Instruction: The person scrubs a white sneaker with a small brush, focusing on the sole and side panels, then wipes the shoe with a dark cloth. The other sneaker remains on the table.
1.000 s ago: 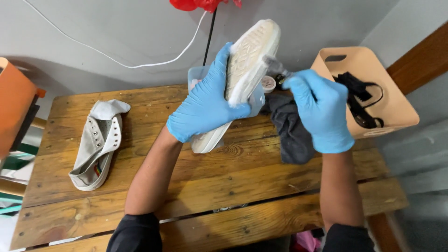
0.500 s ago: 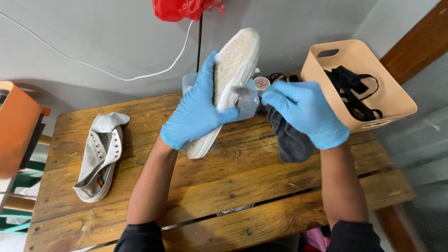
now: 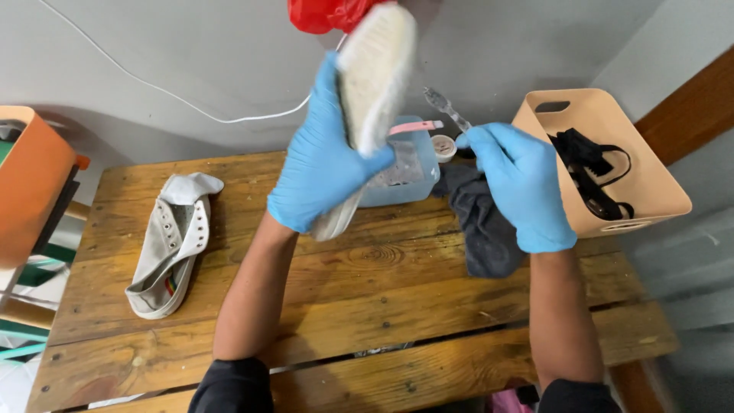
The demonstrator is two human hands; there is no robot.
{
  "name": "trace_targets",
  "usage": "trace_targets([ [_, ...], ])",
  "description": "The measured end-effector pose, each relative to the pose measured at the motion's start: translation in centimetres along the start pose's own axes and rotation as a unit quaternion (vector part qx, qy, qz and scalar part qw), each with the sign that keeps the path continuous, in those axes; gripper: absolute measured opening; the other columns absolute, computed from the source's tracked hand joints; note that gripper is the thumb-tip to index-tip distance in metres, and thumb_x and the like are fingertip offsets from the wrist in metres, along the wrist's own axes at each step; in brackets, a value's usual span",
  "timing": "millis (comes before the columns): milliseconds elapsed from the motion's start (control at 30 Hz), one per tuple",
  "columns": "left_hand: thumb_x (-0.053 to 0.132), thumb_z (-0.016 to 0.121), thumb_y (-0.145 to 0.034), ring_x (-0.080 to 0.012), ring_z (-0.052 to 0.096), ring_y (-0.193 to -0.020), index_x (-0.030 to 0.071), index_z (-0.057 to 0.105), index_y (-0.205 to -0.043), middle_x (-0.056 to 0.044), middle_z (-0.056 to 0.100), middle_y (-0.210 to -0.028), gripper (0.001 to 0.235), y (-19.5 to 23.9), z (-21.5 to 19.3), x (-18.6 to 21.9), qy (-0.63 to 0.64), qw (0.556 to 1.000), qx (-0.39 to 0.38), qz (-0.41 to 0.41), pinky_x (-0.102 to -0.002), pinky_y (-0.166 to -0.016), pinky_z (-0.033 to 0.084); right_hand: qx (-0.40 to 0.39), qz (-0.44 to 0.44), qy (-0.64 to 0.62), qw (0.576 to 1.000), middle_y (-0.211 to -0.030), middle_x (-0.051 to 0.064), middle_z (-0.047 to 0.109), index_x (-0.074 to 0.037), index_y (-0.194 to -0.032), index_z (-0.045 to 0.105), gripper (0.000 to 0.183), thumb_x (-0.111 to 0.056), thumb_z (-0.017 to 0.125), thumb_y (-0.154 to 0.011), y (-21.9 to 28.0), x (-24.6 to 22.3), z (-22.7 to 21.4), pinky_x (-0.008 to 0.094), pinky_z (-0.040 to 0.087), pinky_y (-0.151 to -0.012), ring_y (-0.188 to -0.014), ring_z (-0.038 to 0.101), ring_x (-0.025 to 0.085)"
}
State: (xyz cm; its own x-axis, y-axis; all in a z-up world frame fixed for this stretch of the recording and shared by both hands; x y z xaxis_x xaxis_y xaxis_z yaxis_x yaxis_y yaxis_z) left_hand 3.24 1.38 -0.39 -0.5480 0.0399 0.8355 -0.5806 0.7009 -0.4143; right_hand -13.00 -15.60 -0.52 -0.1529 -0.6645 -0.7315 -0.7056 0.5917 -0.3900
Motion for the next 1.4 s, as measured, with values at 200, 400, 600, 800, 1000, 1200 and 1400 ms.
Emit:
trace_targets([
  [200,0.028,0.078,-0.083,-0.0291,0.064,-0.131,0.019,0.011,-0.157,-0.012,0.049,-0.157,0.101,1.1,-2.4,-0.7,-0.014,0.995,0.074,0.064,-0.042,-0.105,0.058,-0.198,0.055,0.294,0.934,-0.069,0.014,0.055,-0.016,-0.093,0.055,0.022,-0.027,0.038,-0.100,-3.9,7.2,6.8,0.050,0.030,-0.058,-0.063,0.053,0.036],
  [400,0.032,0.081,-0.085,-0.0244,0.067,-0.139,0.020,0.018,-0.160,-0.007,0.056,-0.160,0.099,0.8,-2.3,-1.9,-0.002,0.993,0.048,0.108,-0.039,-0.111,0.057,-0.310,0.021,0.325,0.893,-0.058,0.001,0.031,-0.021,-0.055,0.029,0.033,-0.019,0.048,-0.082,-8.4,14.8,16.3,0.041,0.023,-0.058,-0.057,0.032,0.021],
  [600,0.038,0.072,-0.070,-0.0248,0.072,-0.114,0.023,0.018,-0.159,-0.006,0.066,-0.144,0.105,1.6,-2.8,1.2,-0.001,1.000,0.018,0.021,-0.038,-0.091,0.059,-0.186,0.010,0.265,0.946,-0.082,0.004,0.068,-0.018,-0.146,0.041,0.052,-0.022,0.045,-0.095,-7.8,12.5,14.5,0.048,0.048,-0.076,-0.075,0.064,0.034],
  [800,0.030,0.070,-0.084,-0.0288,0.050,-0.147,0.021,0.010,-0.162,-0.007,0.027,-0.172,0.098,0.8,-2.2,-0.3,0.079,0.995,-0.040,0.052,-0.044,-0.107,0.056,-0.259,0.025,0.386,0.885,-0.088,0.010,0.063,-0.015,-0.093,0.061,0.033,-0.034,0.035,-0.101,-5.6,8.0,9.1,0.048,0.036,-0.058,-0.072,0.057,0.030],
  [1000,0.029,0.068,-0.079,-0.0206,0.063,-0.114,0.020,0.011,-0.160,-0.008,0.051,-0.151,0.099,0.5,-1.6,1.1,0.126,0.988,-0.075,-0.036,-0.033,-0.083,0.064,-0.205,0.034,0.391,0.897,-0.079,0.005,0.070,-0.023,-0.105,0.063,0.027,-0.034,0.038,-0.108,-4.5,12.0,7.3,0.050,0.038,-0.053,-0.063,0.061,0.034],
  [1200,0.033,0.072,-0.079,-0.0229,0.060,-0.126,0.018,0.015,-0.158,-0.008,0.049,-0.152,0.099,0.5,-1.3,1.4,0.125,0.988,-0.080,-0.030,-0.036,-0.092,0.067,-0.322,0.114,0.347,0.873,-0.078,0.014,0.055,-0.018,-0.083,0.053,0.027,-0.040,0.049,-0.098,-3.7,8.5,5.3,0.045,0.029,-0.060,-0.069,0.048,0.030],
  [1400,0.029,0.067,-0.074,-0.0163,0.074,-0.085,0.019,0.026,-0.149,-0.004,0.067,-0.122,0.086,0.3,-1.4,3.0,0.058,0.991,-0.072,-0.100,-0.033,-0.076,0.067,-0.118,0.010,0.321,0.940,-0.108,0.006,0.076,-0.027,-0.116,0.068,0.029,-0.041,0.046,-0.104,-4.0,6.0,1.7,0.048,0.047,-0.078,-0.096,0.069,0.037],
])
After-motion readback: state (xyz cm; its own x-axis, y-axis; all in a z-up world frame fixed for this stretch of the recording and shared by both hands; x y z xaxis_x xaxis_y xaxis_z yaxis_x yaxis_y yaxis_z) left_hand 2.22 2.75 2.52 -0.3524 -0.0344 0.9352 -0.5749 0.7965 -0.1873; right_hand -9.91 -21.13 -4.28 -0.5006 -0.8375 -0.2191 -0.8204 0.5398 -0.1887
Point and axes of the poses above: each hand's wrist, its own y-axis away from the middle knuckle, its own z-axis out of the palm, x = y × z, the point moved 1 cm from there along -y, towards the middle knuckle
